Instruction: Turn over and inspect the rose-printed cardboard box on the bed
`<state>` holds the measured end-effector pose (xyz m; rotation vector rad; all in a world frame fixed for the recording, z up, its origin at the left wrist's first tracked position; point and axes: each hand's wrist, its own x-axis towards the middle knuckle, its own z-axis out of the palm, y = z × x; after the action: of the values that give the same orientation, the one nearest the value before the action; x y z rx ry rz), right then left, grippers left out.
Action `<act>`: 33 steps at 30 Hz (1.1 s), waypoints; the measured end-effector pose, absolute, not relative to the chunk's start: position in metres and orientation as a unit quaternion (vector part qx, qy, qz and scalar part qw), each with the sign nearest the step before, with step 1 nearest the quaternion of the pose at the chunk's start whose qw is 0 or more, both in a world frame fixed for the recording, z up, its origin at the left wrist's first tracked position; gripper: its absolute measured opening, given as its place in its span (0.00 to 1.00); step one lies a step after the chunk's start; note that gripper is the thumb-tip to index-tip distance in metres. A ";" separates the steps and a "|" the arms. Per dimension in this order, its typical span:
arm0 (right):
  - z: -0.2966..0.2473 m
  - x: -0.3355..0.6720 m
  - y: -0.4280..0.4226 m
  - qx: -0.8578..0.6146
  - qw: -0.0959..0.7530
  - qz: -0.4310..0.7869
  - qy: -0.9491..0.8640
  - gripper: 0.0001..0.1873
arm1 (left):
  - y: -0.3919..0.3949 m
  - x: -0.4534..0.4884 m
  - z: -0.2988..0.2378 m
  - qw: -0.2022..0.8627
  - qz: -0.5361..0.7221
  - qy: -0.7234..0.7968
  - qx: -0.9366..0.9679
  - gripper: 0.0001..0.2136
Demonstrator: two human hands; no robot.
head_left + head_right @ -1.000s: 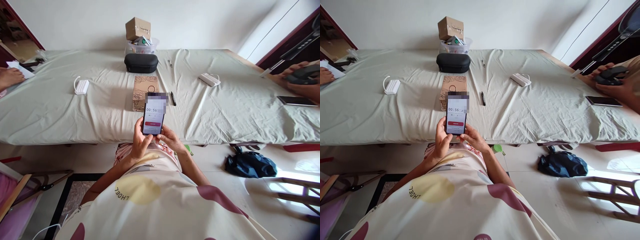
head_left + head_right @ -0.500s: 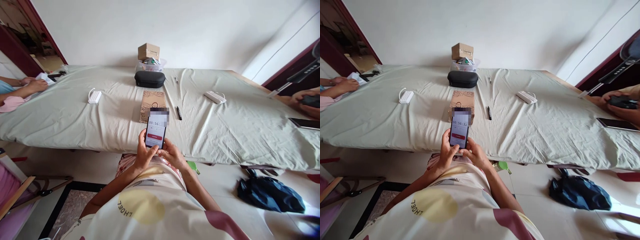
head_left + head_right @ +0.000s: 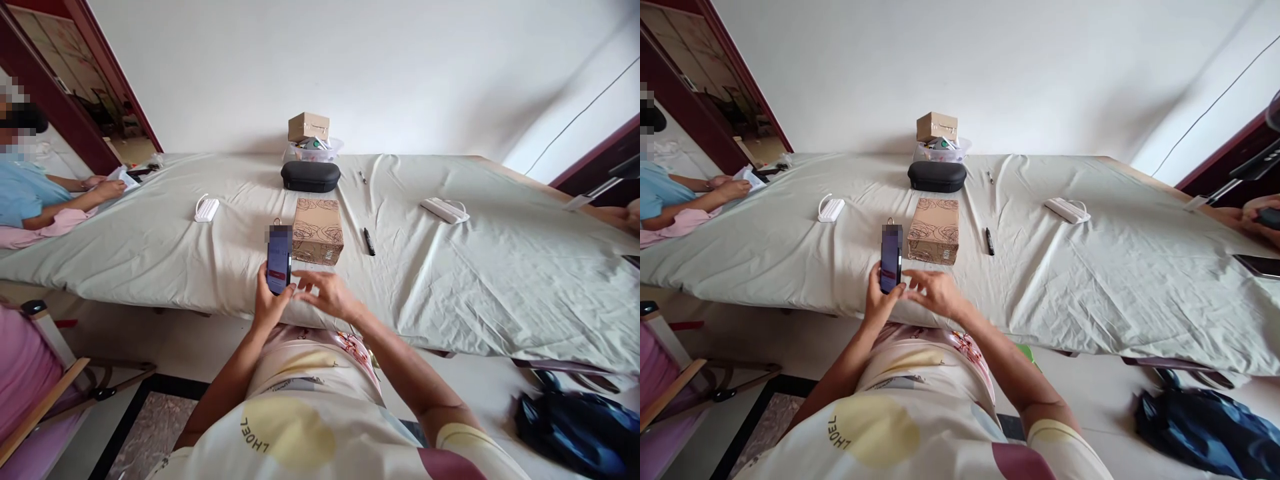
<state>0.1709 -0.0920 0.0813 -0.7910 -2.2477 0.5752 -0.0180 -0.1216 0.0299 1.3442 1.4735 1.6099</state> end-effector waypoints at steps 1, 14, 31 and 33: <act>0.088 0.176 -0.081 -0.314 0.388 0.212 -0.840 0.23 | -0.113 -0.031 0.030 0.233 0.582 0.595 0.503 0.40; 0.067 0.255 0.006 -0.500 0.564 0.274 -0.597 0.14 | -0.058 -0.113 -0.005 -0.032 0.267 0.775 0.572 0.37; 0.211 0.311 0.039 -0.516 0.346 0.408 -0.669 0.38 | -0.001 -0.019 0.025 0.235 0.524 0.481 0.663 0.57; 0.233 0.334 0.054 -0.520 0.309 0.381 -0.699 0.41 | 0.008 -0.014 0.028 0.249 0.545 0.457 0.658 0.55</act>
<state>0.3342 0.0542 0.2327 -1.3757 -1.8482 1.0061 -0.0144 0.0079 0.0280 1.7913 1.2434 1.4837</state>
